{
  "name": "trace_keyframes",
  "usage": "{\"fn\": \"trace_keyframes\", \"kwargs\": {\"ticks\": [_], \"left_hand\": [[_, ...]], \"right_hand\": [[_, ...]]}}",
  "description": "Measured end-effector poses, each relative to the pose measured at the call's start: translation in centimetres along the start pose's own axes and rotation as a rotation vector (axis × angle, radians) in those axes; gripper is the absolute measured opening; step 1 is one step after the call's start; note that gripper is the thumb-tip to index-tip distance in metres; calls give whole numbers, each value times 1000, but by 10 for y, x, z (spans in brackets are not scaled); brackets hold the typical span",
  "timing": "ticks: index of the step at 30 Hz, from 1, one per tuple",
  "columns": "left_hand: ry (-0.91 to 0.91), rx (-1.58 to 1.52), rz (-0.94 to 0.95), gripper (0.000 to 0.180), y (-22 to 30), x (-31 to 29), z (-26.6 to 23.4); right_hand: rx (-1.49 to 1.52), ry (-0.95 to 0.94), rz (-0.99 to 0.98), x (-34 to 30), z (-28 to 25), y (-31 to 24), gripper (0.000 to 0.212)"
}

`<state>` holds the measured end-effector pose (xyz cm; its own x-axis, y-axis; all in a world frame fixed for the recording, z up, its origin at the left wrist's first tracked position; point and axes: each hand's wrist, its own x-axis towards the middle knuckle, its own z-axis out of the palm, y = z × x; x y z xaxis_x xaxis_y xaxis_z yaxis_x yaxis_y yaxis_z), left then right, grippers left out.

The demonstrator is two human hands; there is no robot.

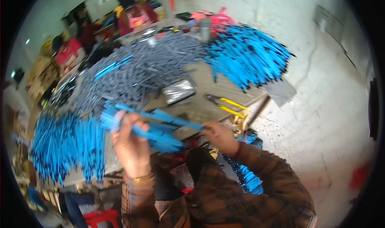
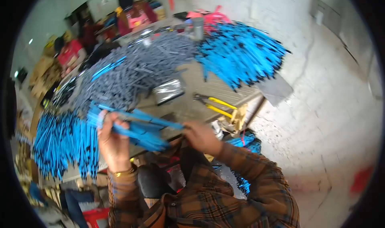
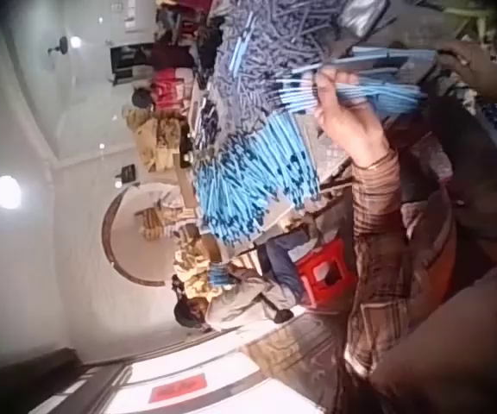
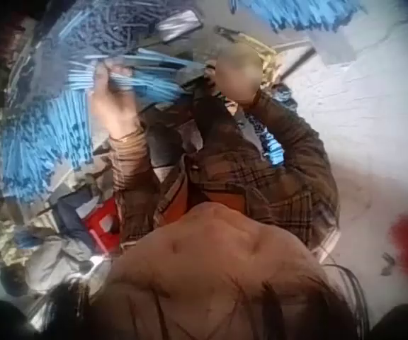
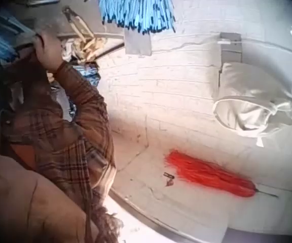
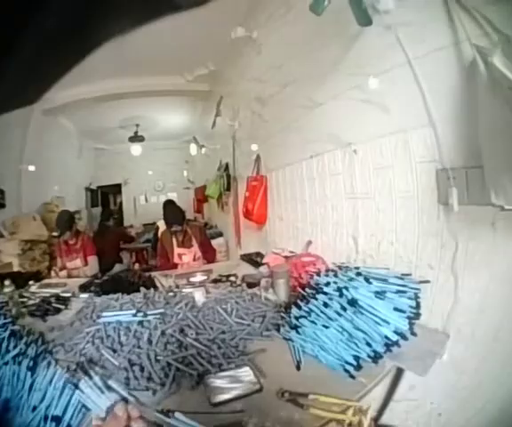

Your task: The person assembles blue plastic strips into a black holder, then trims the strips using pliers.

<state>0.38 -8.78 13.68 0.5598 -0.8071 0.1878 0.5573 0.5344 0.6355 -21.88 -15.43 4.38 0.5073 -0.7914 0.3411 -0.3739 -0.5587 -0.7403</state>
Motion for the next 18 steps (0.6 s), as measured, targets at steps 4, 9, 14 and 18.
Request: {"fn": "trace_keyframes", "kwargs": {"ticks": [4, 9, 14, 18], "left_hand": [[-88, -83, -52, 15, 16, -10, -13], [-258, 233, -327, 20, 50, -32, -14], [-359, 428, -327, 28, 65, -41, -26], [-547, 590, -514, 33, 94, -51, -50]], "right_hand": [[214, -231, -51, -20, 25, -9, 27], [62, -525, -153, -17, 10, -16, 28], [105, -516, -145, -3, -10, -22, 29], [180, -590, -197, 14, -9, -39, 36]]}}
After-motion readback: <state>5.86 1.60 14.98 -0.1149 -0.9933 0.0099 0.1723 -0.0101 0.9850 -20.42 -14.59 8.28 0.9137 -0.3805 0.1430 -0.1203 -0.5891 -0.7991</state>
